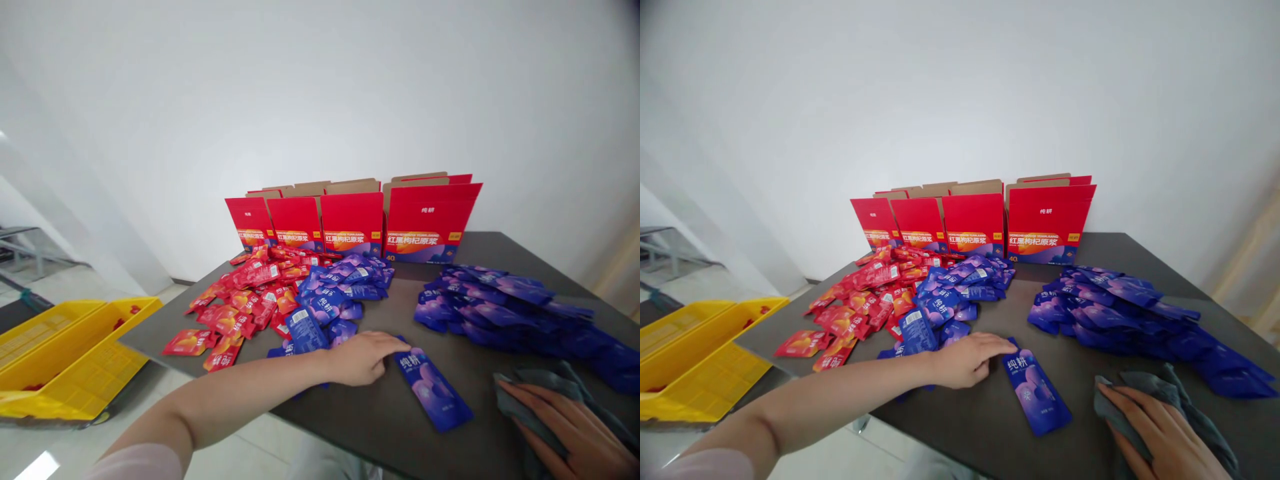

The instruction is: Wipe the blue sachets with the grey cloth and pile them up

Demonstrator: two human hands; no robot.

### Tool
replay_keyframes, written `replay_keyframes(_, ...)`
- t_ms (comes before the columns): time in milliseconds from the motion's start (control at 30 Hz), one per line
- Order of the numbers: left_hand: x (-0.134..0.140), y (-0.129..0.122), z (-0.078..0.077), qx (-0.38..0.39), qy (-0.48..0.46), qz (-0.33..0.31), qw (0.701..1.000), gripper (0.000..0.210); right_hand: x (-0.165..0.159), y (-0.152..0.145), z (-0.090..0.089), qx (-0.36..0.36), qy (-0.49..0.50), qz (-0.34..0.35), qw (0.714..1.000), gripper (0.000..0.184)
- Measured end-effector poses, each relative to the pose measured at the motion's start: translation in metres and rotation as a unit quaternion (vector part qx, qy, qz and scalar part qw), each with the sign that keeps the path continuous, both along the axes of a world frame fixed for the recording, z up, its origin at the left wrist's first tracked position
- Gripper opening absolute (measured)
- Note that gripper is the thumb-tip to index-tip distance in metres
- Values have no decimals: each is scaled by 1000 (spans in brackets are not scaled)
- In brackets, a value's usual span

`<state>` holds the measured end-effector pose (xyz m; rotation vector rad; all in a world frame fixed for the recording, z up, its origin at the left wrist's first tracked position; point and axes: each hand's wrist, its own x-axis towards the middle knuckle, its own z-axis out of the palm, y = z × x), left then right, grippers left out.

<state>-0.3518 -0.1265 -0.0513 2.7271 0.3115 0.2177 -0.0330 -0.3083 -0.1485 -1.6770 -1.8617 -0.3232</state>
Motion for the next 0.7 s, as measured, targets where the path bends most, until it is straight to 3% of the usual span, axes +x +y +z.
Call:
replay_keyframes(100, 5, 2, 3, 19, -11, 91, 996, 48, -37, 21, 31, -13, -21, 5, 1000, 50)
replay_keyframes(200, 20, 5, 4, 73, 32, 89, 993, 43, -90, 53, 56, -46, -44, 37, 997, 41)
replay_keyframes(333, 30, 7, 1, 142, 60, 78, 985, 42, -129, 76, 62, -75, -60, 56, 994, 34)
replay_keyframes(433, 28, 7, -2, 160, 69, 82, 981, 42, -120, 61, 51, -82, -70, 81, 991, 35)
replay_keyframes(600, 29, 5, -4, 157, 62, 97, 981, 43, -63, 9, 25, -51, -139, 160, 976, 59)
replay_keyframes(700, 31, 2, -3, 160, 51, 99, 981, 45, -40, 0, 21, -43, -131, 142, 980, 54)
